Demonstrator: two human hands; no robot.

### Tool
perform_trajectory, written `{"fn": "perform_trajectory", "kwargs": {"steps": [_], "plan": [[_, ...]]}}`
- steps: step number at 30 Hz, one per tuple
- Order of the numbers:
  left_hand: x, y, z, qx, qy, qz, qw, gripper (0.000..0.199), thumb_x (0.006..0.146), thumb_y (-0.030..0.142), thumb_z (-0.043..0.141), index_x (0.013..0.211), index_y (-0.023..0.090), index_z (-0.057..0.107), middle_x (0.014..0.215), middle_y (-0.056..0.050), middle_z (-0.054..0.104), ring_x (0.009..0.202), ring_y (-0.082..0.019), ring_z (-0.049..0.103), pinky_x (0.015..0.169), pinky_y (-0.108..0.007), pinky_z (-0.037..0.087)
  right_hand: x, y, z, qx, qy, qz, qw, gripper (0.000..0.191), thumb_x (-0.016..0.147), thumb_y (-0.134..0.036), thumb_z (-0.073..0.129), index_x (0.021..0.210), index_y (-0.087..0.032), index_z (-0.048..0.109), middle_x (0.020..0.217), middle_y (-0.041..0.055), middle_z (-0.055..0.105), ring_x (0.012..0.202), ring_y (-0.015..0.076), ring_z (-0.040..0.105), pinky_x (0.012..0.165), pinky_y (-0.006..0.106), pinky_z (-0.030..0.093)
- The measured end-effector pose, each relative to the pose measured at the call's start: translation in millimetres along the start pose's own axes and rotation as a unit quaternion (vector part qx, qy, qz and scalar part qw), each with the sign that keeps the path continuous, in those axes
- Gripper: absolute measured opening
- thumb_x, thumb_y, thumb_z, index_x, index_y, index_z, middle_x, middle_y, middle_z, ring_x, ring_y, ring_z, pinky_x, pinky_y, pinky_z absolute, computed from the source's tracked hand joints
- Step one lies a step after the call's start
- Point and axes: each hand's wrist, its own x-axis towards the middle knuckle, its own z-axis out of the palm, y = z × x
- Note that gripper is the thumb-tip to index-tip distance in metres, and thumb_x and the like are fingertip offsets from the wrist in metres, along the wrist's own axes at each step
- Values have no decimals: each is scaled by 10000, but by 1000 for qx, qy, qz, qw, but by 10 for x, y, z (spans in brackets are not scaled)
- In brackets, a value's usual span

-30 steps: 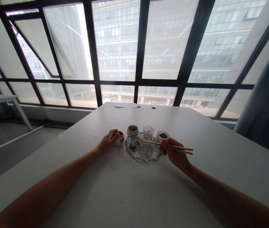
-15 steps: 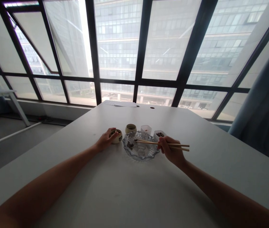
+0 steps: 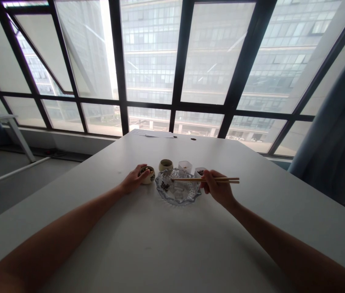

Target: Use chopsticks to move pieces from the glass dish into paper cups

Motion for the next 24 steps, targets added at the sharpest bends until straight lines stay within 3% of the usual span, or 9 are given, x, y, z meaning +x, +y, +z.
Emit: {"fn": "perform_trajectory", "kwargs": {"steps": [3, 5, 8, 11, 14, 20, 24], "plan": [[-7, -32, -3, -14, -6, 14, 1000, 860, 740, 739, 657, 1356, 159, 503, 1223, -176, 689, 1090, -329, 675, 955, -478, 530, 124, -37, -42, 64, 62, 77, 993, 582, 704, -758, 690, 643, -188, 587, 460, 18, 607, 317, 97, 465, 292, 213, 337], [-8, -54, -2, -8, -7, 25, 1000, 891, 688, 678, 747, 1367, 163, 485, 1216, -168, 691, 1099, -327, 674, 979, -480, 522, 203, -95, -120, 64, 80, 81, 991, 595, 682, -770, 696, 635, -187, 581, 455, 22, 606, 315, 101, 468, 288, 215, 338], [-3, -76, 2, 11, -7, 43, 999, 897, 669, 628, 780, 1373, 167, 467, 1215, -159, 690, 1109, -323, 671, 1000, -484, 513, 284, -286, -328, -31, 84, -2, 996, 577, 767, -745, 646, 642, -184, 598, 474, 30, 622, 319, 101, 487, 300, 219, 360], [3, -81, 7, 23, -6, 55, 998, 873, 680, 623, 768, 1360, 167, 467, 1212, -157, 689, 1105, -315, 672, 1004, -480, 511, 320, -573, -579, -132, 90, -108, 981, 522, 870, -679, 586, 665, -200, 609, 499, 20, 630, 348, 107, 520, 342, 230, 413], [4, -81, 12, 26, -6, 54, 998, 869, 685, 627, 760, 1358, 165, 462, 1215, -158, 687, 1103, -313, 672, 993, -473, 518, 332, -802, -751, -235, 67, -132, 960, 532, 901, -681, 534, 664, -210, 602, 495, 24, 631, 359, 124, 549, 356, 243, 432], [-4, -71, 9, 29, -9, 49, 998, 872, 690, 644, 745, 1358, 165, 454, 1222, -158, 683, 1107, -312, 671, 1004, -473, 512, 366, -812, -782, -299, 23, -86, 950, 607, 863, -746, 519, 641, -189, 612, 484, 40, 641, 370, 130, 574, 362, 232, 444], [-16, -41, 0, 28, -17, 44, 999, 865, 707, 631, 740, 1373, 168, 439, 1237, -159, 675, 1117, -309, 665, 1013, -475, 507, 351, -787, -716, -260, 41, -103, 959, 596, 848, -749, 537, 650, -193, 615, 499, 48, 648, 372, 129, 568, 343, 226, 428]]}}
